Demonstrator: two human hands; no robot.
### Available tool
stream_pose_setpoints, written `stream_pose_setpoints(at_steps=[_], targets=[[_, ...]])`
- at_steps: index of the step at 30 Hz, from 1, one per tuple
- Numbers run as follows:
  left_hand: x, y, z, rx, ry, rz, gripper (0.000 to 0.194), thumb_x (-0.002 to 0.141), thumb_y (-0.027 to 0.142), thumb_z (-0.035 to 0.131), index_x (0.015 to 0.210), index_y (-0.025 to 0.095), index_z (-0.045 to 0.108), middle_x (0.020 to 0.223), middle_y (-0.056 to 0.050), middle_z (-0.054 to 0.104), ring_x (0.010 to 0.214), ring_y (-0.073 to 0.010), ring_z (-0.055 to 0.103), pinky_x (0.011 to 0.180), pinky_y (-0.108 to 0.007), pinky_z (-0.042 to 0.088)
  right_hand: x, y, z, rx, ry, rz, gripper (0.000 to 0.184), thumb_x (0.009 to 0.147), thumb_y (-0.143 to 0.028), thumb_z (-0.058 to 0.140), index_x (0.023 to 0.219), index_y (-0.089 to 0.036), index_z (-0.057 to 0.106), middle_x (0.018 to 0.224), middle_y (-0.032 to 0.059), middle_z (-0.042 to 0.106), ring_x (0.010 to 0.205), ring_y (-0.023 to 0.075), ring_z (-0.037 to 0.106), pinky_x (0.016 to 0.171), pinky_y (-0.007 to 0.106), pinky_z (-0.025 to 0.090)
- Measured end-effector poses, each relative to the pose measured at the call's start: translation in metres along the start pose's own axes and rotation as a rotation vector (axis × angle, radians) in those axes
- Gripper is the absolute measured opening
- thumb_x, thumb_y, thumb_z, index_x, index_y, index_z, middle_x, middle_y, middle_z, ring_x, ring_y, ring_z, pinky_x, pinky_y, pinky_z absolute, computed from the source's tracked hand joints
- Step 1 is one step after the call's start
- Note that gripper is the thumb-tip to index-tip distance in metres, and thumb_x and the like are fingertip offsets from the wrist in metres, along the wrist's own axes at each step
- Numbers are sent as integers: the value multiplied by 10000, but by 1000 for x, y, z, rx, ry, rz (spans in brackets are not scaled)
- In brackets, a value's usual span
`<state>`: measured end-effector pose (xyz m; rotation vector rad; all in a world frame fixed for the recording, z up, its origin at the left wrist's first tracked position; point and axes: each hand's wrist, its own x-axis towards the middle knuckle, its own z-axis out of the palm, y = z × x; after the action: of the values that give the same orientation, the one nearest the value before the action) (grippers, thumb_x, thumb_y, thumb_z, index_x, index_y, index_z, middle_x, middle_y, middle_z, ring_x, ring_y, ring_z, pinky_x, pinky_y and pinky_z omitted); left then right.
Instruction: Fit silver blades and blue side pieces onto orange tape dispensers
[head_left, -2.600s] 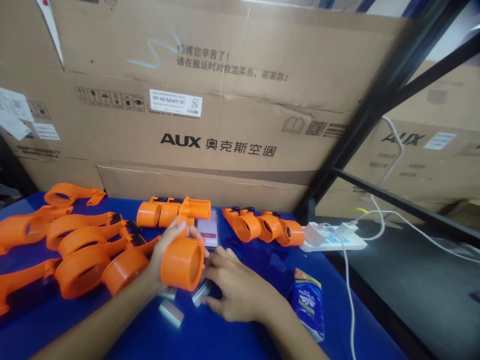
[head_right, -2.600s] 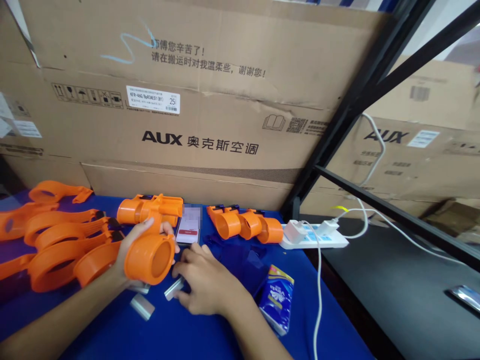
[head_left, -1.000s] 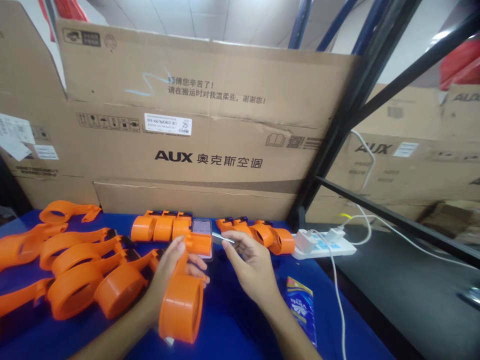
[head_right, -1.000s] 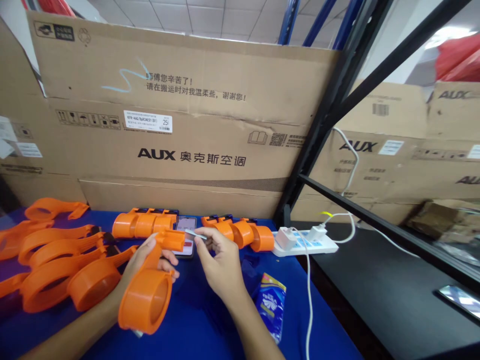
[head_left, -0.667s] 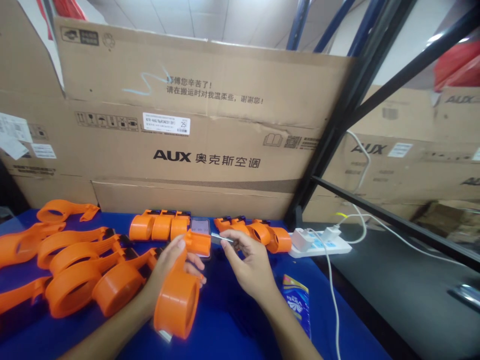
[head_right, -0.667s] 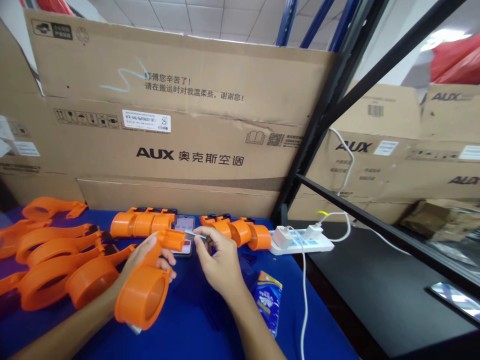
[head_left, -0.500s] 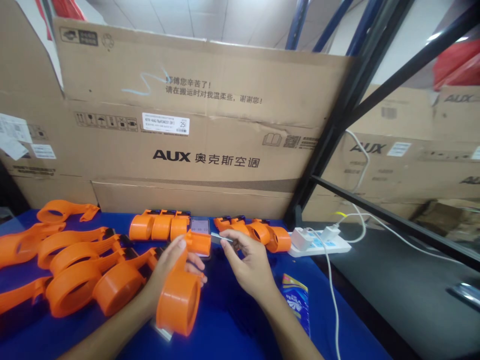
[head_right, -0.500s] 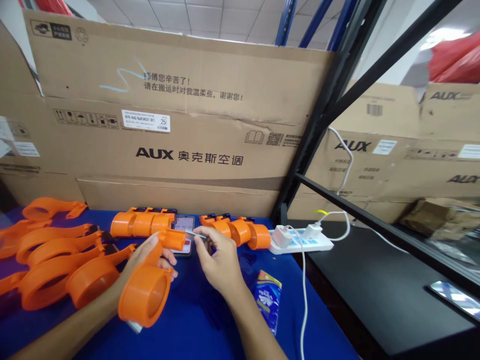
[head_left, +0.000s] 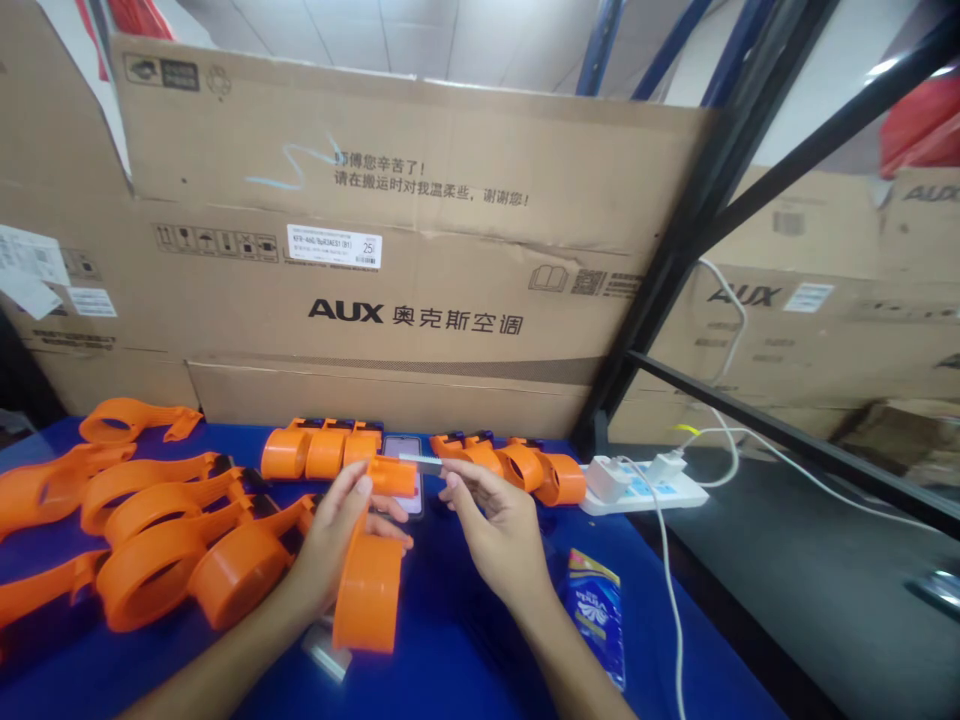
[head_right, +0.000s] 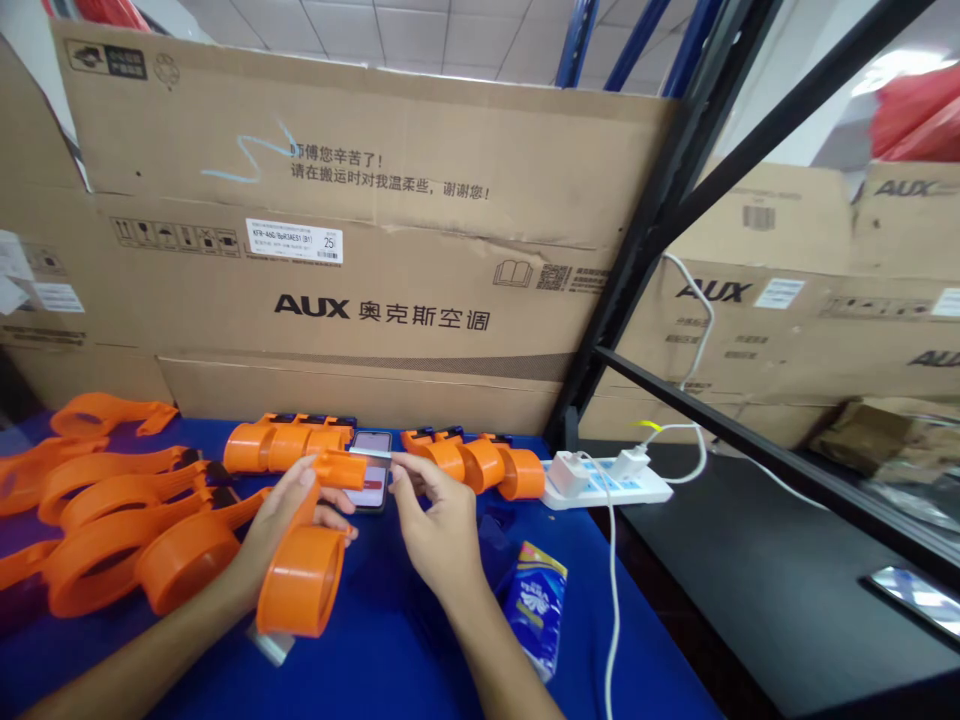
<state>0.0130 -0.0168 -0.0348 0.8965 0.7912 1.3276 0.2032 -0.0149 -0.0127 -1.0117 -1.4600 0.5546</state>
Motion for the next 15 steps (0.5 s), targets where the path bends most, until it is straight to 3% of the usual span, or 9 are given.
stream_pose_setpoints(at_steps=[3, 7, 11, 15], targets=[[-1, 1, -1, 1, 19, -8, 758, 849, 589, 748, 1424, 224, 414, 853, -56, 769, 693, -278, 776, 577, -333, 594, 0, -2, -3, 18, -60, -8, 288, 963, -385, 650, 1159, -224, 786, 928, 71, 803, 894, 254, 766, 864, 432, 630], [-3, -2, -1, 0, -3, -61, 727, 854, 575, 750, 1415, 197, 482, 902, -99, 785, 711, -283, 783, 603, -344, 604, 1, -10, -5, -47, -151, -101, 229, 961, -346, 662, 1107, -266, 820, 1194, 85, 764, 1108, 265, 715, 1006, 454, 566], [-1, -6, 0, 26, -69, -65, 681, 867, 547, 747, 1401, 205, 499, 830, -68, 779, 709, -266, 787, 653, -340, 610, 5, -12, -10, -87, -309, -142, 236, 996, -316, 611, 1092, -267, 822, 1195, 80, 744, 1103, 243, 698, 994, 419, 553], [0, -1, 3, 53, -6, -46, 653, 879, 566, 721, 1365, 204, 479, 764, -49, 763, 633, -246, 764, 581, -308, 582, 10, 0, -17, -347, -226, -208, 259, 992, -232, 573, 1151, -225, 778, 1175, 104, 734, 1124, 268, 654, 1022, 456, 510]])
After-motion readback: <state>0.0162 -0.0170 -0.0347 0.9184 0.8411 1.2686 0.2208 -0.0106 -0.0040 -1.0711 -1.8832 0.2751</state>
